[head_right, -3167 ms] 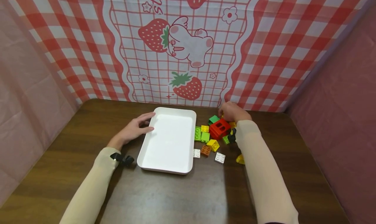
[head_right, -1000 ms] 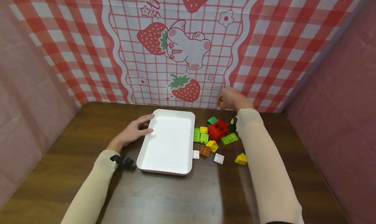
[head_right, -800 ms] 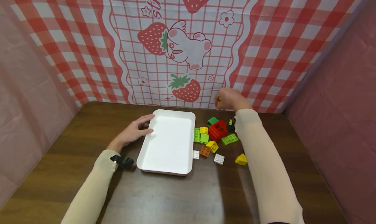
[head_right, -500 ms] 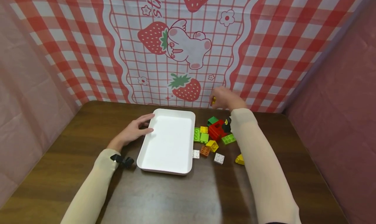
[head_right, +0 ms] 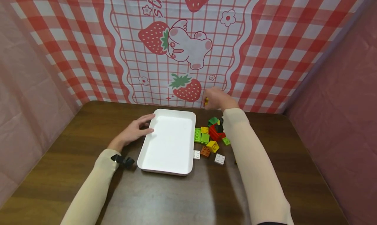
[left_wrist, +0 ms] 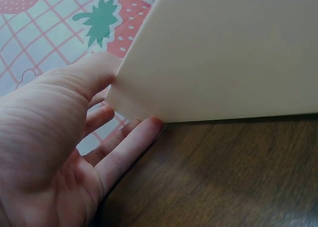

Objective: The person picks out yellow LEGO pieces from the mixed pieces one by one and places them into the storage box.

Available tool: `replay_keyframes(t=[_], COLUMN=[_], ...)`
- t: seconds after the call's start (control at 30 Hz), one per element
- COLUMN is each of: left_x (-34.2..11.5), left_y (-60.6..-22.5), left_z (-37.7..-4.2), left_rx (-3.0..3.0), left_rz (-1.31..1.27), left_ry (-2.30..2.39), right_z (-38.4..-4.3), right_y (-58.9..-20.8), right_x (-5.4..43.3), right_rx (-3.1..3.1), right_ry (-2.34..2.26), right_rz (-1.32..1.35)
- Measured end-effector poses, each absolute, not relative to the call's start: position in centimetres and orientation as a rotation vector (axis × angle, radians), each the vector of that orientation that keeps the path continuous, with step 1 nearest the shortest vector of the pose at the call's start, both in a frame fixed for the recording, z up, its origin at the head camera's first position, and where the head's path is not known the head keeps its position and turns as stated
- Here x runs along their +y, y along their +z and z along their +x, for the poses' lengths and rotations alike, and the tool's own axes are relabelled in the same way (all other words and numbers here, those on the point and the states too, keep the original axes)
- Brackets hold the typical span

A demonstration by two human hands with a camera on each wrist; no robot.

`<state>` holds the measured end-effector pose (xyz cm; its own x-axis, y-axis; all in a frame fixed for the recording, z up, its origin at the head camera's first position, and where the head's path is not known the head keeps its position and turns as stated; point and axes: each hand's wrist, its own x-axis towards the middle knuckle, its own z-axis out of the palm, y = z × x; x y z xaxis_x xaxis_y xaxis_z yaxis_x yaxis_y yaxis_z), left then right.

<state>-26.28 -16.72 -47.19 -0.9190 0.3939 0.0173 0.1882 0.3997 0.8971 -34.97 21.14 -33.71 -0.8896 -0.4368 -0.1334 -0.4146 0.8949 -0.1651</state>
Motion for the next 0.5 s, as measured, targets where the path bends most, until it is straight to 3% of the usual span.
replay_keyframes(t=[0.5], left_x=[-16.7], left_y=[-47.4], left_z=[-26.6], left_rx=[2.456], left_rz=[0.515], left_ry=[1.539], right_z=[-34.8], right_y=[-34.0], right_x=[18.5], right_rx=[2.849], right_ry=[-0.157], right_rz=[-0.745])
